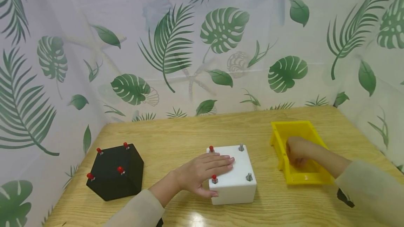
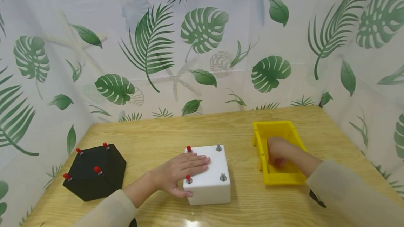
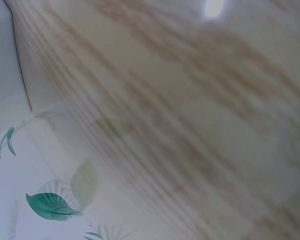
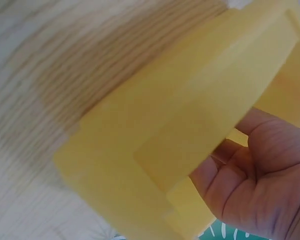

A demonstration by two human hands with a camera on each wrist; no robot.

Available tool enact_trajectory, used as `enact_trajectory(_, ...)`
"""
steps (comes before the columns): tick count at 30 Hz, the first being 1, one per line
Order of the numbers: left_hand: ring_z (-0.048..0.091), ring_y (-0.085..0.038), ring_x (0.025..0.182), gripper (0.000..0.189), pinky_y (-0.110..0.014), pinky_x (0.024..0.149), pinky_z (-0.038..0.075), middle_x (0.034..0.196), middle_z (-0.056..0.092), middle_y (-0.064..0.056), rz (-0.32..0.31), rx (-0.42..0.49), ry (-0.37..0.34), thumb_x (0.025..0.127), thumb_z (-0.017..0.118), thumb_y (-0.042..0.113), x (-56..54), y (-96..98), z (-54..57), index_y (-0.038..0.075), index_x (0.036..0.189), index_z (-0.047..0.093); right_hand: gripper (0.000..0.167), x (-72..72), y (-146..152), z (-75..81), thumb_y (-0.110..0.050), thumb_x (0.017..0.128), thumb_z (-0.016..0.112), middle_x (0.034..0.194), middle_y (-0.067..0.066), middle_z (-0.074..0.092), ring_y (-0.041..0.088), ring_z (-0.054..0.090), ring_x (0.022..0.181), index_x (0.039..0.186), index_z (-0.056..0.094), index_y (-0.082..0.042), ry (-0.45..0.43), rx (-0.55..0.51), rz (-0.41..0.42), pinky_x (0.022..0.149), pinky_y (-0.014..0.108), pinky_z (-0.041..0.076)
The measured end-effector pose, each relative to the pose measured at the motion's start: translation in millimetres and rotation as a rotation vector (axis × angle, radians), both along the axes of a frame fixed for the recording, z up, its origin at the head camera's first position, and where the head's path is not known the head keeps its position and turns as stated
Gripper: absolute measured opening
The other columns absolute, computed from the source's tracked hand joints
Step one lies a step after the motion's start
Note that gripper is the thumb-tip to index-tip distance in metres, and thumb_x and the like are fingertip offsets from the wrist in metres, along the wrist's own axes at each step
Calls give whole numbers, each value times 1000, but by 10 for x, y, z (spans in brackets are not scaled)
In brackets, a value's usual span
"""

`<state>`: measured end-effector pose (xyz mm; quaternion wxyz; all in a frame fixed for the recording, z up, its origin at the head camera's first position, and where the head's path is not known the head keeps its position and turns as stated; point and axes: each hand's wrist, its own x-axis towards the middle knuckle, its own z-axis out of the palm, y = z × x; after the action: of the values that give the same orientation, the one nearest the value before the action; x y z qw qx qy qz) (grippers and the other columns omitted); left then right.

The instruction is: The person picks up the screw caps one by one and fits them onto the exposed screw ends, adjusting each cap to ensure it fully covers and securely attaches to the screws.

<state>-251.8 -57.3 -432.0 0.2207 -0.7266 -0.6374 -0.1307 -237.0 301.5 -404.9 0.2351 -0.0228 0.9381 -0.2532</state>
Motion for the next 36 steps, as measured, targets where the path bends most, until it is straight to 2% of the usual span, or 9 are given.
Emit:
enact_trajectory(4, 37, -24, 137, 69, -34, 113, 29, 141, 47, -18, 3, -4, -7, 92, 44, 51, -2, 5, -3, -3, 135, 46, 16, 11, 22, 5, 12, 69, 66, 68, 10, 58, 19, 61, 58, 73, 54, 3, 0, -22, -2, 53, 33, 56)
enact_trajectory(10, 37, -24, 137, 69, -34, 113, 28, 142, 46, -18, 3, -7, -14, 94, 39, 52, 1, 5, 14, -3, 135, 45, 7, 9, 47, 24, 11, 74, 58, 70, 11, 59, 21, 61, 61, 76, 57, 4, -9, -56, -12, 55, 35, 56)
enact_trajectory(15, 37, -25, 137, 69, -34, 113, 28, 142, 46, -18, 1, -10, -16, 94, 39, 51, 4, 3, 28, -4, 136, 45, 7, -11, 93, 17, 10, 80, 51, 73, 12, 58, 20, 61, 64, 80, 58, 7, -35, -117, -41, 58, 34, 57)
enact_trajectory(20, 37, -25, 137, 72, -34, 113, 28, 143, 45, -18, 10, -20, -10, 85, 58, 46, 8, -9, 40, -4, 136, 45, 9, -50, 146, -52, 5, 90, 49, 78, 11, 56, 16, 61, 65, 92, 56, 10, -122, -259, -123, 61, 31, 57)
enact_trajectory(23, 37, -24, 137, 77, -34, 113, 27, 143, 45, -17, 18, -30, -2, 79, 66, 44, 10, -15, 41, -3, 136, 45, 19, -78, 183, -108, 1, 92, 50, 81, 11, 59, 15, 63, 66, 106, 53, 14, -177, -334, -194, 64, 30, 57)
enact_trajectory(26, 36, -24, 137, 75, -34, 113, 27, 143, 44, -17, 18, -33, -4, 82, 63, 45, 8, -14, 33, -3, 136, 45, 35, -98, 225, -150, -1, 93, 50, 86, 13, 62, 15, 64, 69, 121, 44, 20, -220, -398, -241, 69, 30, 57)
enact_trajectory(29, 36, -24, 138, 71, -34, 113, 27, 143, 45, -17, 13, -32, -10, 87, 55, 48, 5, -12, 25, -3, 136, 45, 45, -106, 260, -174, -2, 95, 48, 88, 11, 64, 14, 65, 72, 129, 34, 23, -240, -473, -275, 70, 29, 57)
enact_trajectory(33, 36, -24, 138, 71, -34, 113, 27, 143, 45, -17, 11, -31, -13, 87, 55, 48, 8, -13, 25, -3, 136, 44, 40, -98, 277, -169, -2, 96, 45, 85, 6, 66, 12, 65, 73, 127, 37, 22, -255, -591, -313, 72, 28, 57)
enact_trajectory(36, 36, -24, 137, 72, -34, 113, 27, 143, 45, -17, 12, -30, -11, 85, 58, 47, 10, -15, 26, -3, 136, 44, 32, -94, 291, -131, -1, 97, 45, 84, 4, 67, 13, 66, 76, 122, 46, 19, -271, -679, -339, 74, 29, 56)
